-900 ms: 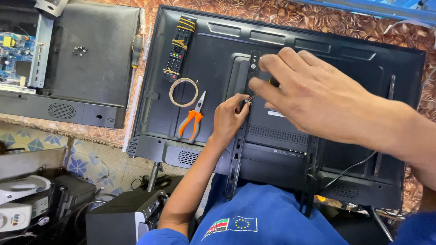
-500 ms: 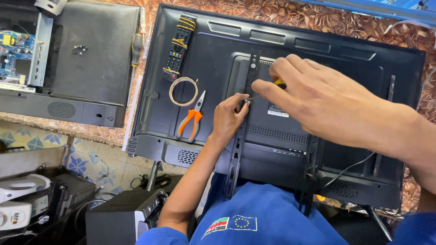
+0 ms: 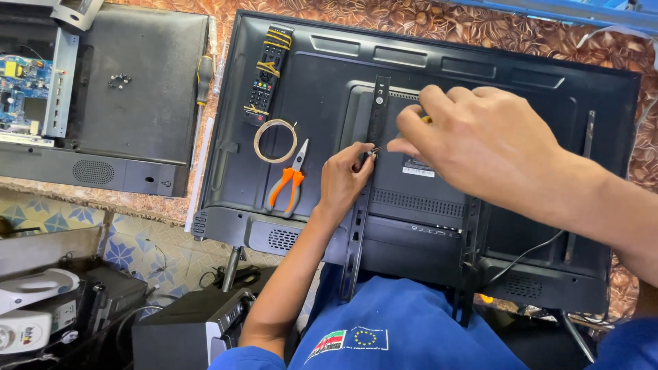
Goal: The person attaches a metal stand to the back of a television using a screwdriver and screws. They secure the stand by tightening multiple screws into the designated holes on the TV casing. The person also handles a roll of tape and a pair of pliers during the process.
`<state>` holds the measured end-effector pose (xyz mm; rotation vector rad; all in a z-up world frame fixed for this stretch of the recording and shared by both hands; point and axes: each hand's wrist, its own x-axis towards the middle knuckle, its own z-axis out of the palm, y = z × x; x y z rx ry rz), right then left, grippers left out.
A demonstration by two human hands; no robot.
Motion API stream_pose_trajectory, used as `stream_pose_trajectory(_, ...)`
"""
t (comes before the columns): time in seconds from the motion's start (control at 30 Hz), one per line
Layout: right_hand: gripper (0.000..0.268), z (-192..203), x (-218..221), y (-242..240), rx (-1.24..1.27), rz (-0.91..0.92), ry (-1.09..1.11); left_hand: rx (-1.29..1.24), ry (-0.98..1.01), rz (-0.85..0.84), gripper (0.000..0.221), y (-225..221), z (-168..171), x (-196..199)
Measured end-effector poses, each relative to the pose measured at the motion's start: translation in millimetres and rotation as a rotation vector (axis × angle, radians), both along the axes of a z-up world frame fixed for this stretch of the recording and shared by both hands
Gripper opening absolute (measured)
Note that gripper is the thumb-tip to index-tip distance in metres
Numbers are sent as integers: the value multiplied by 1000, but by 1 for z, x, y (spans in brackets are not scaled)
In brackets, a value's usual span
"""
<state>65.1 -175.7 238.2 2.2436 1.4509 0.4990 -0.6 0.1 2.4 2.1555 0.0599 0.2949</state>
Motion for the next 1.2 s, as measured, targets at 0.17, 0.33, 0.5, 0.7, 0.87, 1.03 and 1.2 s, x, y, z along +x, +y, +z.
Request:
stream_pose_trajectory(0.17, 75, 21, 0, 3, 3, 82, 351, -2, -12, 2, 15, 0, -1, 1)
stream_pose_trajectory(0.33, 37, 6, -3, 2, -9, -65, -32, -5, -11, -10, 14, 0, 0, 0)
stream_pose_trajectory(0.5, 107, 28, 11, 3, -80, 110, 499, -5, -7, 3, 14, -1, -3, 1)
stream_pose_trajectory(0.7, 47, 8, 3, -1, -47, -53, 36, -1, 0, 0, 16, 0, 4, -1)
stream_pose_trajectory(0.87, 84, 11, 16, -6, -93, 146, 350, -14, -6, 42, 13, -1, -3, -1)
stream_pose_trajectory(1.03, 35, 8, 10, -3, -220, -21, -139, -56, -20, 40, 13, -2, -5, -3)
stream_pose_trajectory(1.2, 89, 11, 20, -4, -224, 50, 511, -31, 8, 22, 15, -2, -8, 1)
